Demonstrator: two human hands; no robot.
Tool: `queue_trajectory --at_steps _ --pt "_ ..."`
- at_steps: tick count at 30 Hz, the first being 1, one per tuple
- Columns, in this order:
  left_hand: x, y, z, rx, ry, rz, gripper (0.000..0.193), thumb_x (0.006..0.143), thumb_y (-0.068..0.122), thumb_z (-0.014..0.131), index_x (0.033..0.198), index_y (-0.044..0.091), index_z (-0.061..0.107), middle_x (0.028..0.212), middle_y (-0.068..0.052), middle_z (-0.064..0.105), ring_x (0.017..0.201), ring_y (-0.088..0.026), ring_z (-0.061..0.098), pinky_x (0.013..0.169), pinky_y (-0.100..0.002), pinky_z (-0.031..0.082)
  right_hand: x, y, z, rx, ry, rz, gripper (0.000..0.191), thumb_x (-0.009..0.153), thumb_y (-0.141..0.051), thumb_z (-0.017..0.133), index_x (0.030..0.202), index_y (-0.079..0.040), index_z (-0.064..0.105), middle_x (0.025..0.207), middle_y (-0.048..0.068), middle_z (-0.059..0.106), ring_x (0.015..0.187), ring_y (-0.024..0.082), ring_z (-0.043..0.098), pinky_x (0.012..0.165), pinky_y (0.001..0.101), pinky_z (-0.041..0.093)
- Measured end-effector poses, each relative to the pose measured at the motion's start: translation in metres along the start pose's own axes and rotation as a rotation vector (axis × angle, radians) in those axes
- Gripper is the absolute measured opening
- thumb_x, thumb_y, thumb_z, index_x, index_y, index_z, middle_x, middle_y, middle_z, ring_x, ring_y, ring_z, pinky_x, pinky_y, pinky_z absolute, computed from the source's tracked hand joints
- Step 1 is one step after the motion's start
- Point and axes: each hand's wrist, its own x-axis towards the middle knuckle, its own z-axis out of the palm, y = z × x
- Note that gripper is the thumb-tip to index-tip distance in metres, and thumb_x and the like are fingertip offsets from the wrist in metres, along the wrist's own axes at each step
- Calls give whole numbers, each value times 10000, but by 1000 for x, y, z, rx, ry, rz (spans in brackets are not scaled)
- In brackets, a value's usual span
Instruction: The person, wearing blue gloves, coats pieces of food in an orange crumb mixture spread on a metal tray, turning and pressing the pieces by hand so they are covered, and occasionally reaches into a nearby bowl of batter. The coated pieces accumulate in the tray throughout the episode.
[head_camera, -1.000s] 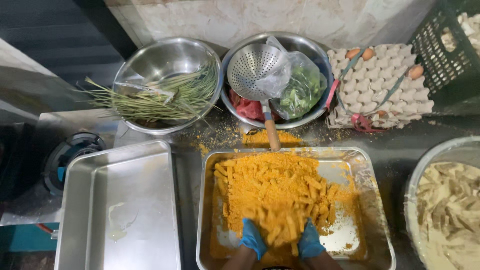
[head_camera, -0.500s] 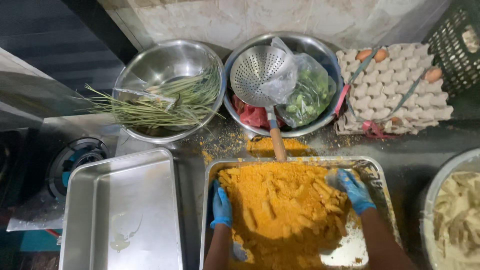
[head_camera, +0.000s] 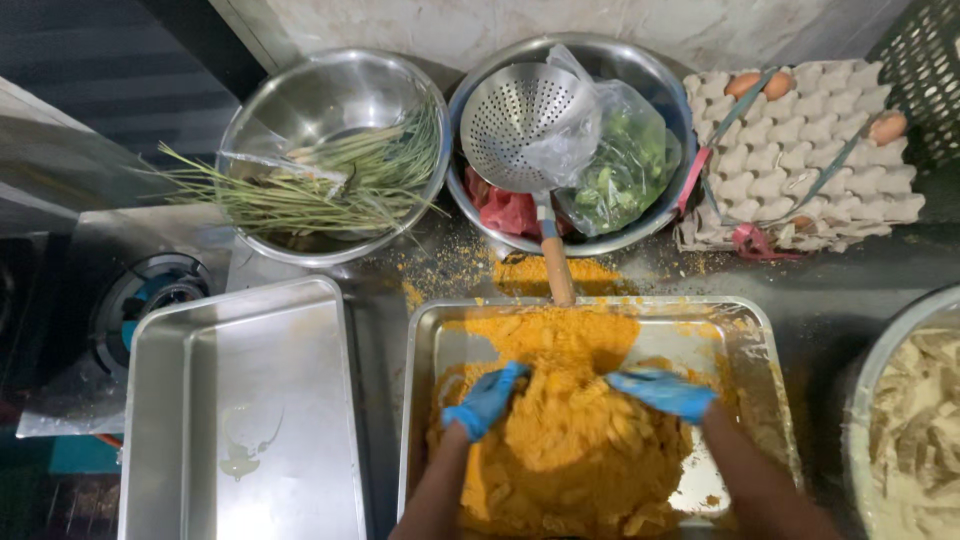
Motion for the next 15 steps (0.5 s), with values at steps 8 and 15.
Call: queue_trajectory --at_steps 8,15 --pt "-35 -59 -46 -28 312 -245 642 1003 539 464 1321 30 691 1321 -114 709 1268 -266 635 1087 -363 446 -28 69 -22 240 452 57 688 949 -505 586 1484 -73 578 1534 100 572 1400 251 521 1162 379 391" --pt "-33 -47 35 -1699 47 -429 792 1037 605 323 1573 28 409 1554 -118 492 1423 -273 428 1171 -385 296 -18 29 74 1025 170 -93 625 956 -449 528 1492 -127 505 1436 42 603 1275 229 563 1044 391 473"
